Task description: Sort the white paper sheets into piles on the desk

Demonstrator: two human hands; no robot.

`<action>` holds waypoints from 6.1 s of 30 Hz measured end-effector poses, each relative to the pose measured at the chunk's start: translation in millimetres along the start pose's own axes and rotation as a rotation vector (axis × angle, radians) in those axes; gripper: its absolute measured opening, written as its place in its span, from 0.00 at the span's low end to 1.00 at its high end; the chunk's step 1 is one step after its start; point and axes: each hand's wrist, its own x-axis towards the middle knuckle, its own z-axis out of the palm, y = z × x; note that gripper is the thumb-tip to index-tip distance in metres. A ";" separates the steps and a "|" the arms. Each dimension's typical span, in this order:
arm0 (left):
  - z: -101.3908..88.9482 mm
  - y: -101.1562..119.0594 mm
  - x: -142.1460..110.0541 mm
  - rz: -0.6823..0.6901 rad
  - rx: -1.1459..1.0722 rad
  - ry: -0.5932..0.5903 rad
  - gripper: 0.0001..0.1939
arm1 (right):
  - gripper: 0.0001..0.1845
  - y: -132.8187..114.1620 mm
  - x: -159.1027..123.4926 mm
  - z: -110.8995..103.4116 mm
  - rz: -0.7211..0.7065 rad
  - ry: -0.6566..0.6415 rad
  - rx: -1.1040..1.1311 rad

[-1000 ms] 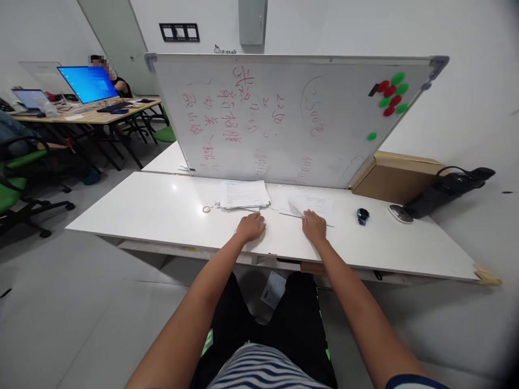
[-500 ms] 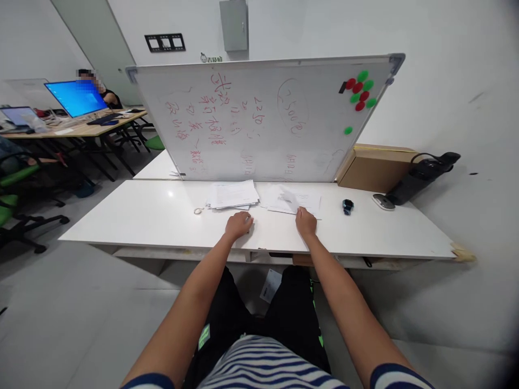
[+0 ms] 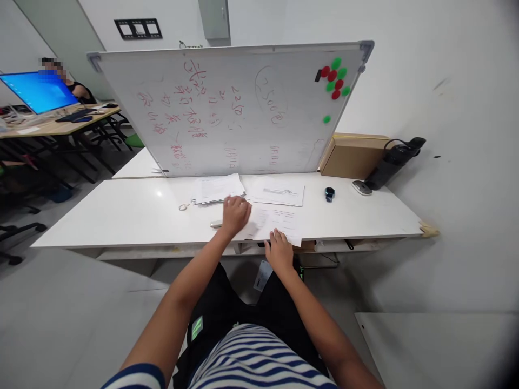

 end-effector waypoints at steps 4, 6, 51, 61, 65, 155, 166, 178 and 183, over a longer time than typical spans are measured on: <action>21.8 18.3 -22.5 0.208 -0.002 -0.298 0.23 | 0.25 -5.0 -6.3 -2.8 0.018 0.004 -0.020; 33.4 14.2 -36.3 0.219 0.030 -0.361 0.28 | 0.26 0.5 -6.6 -8.3 -0.007 -0.022 -0.022; 50.9 2.0 -49.4 0.294 0.080 -0.177 0.34 | 0.27 86.7 184.3 38.1 -0.230 0.046 -0.313; 48.1 3.7 -48.7 0.288 0.081 -0.180 0.33 | 0.18 85.2 176.9 32.4 -0.242 0.101 -0.258; 47.8 3.3 -48.5 0.289 0.061 -0.173 0.33 | 0.20 85.1 176.1 32.3 -0.231 0.129 -0.179; 55.8 -1.1 -51.9 0.292 0.015 -0.111 0.35 | 0.14 103.5 177.7 11.3 -0.580 0.218 -0.307; 56.2 -1.8 -52.2 0.302 0.035 -0.099 0.35 | 0.13 96.0 179.2 -6.4 -0.317 0.422 0.024; 54.6 -4.1 -54.8 0.320 0.014 -0.098 0.28 | 0.14 82.6 48.3 -25.3 -0.669 0.313 -0.043; 56.1 -6.3 -54.0 0.341 -0.054 -0.075 0.22 | 0.18 80.8 9.2 -1.6 -0.546 0.210 0.057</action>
